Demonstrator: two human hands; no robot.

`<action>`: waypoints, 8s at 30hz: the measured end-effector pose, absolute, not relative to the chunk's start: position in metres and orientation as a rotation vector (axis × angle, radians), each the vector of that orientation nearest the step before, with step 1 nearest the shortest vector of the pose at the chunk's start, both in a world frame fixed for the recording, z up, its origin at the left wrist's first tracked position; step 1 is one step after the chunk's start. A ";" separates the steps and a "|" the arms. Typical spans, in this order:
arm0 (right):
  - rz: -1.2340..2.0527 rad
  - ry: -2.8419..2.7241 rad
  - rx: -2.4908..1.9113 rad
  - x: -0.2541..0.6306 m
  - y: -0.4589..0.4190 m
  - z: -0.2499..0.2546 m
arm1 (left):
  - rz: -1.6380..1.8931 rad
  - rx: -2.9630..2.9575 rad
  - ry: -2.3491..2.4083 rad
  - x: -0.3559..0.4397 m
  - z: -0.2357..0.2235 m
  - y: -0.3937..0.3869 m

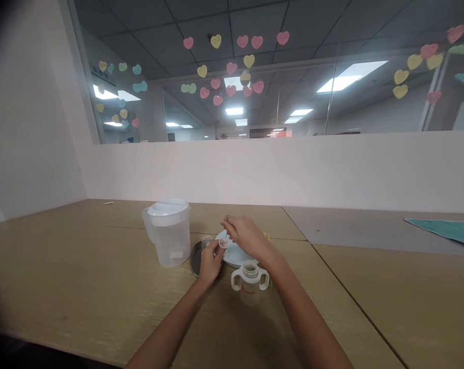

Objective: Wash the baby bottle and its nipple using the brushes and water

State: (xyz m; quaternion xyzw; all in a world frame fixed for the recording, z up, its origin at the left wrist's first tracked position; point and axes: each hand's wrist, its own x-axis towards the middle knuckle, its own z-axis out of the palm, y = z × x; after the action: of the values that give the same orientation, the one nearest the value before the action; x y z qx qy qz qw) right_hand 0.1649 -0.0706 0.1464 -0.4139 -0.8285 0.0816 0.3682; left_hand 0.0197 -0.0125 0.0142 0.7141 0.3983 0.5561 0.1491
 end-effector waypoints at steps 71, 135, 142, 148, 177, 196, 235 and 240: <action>-0.095 -2.201 -1.137 0.153 -0.060 0.132 | 1.698 1.992 1.004 0.025 0.028 -0.017; -0.530 -2.236 -1.571 0.145 -0.044 0.119 | 1.659 2.063 1.023 0.029 0.026 -0.016; -0.639 -2.258 -1.648 0.145 -0.040 0.113 | 1.656 2.059 1.040 0.029 0.020 -0.011; -0.592 -2.275 -1.652 0.148 -0.039 0.114 | 1.634 2.064 1.039 0.029 0.018 -0.011; -0.305 -2.287 -1.413 0.163 -0.034 0.114 | 1.635 1.973 1.054 0.030 0.012 -0.011; -0.311 -2.027 -1.491 0.159 -0.040 0.122 | 1.588 2.024 1.059 0.031 0.009 -0.012; 0.865 -2.172 -0.962 0.189 0.002 0.084 | 1.566 2.268 1.346 0.023 0.014 -0.018; 1.013 -2.093 -1.042 0.194 0.007 0.077 | 1.625 2.264 1.517 0.015 0.014 -0.018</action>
State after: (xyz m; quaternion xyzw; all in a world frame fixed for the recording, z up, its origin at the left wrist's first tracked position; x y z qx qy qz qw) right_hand 0.1938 0.0068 0.0772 -0.3910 -0.7854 0.3803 0.2925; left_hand 0.0152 -0.0183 0.0143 0.7135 0.4780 0.5121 -0.0158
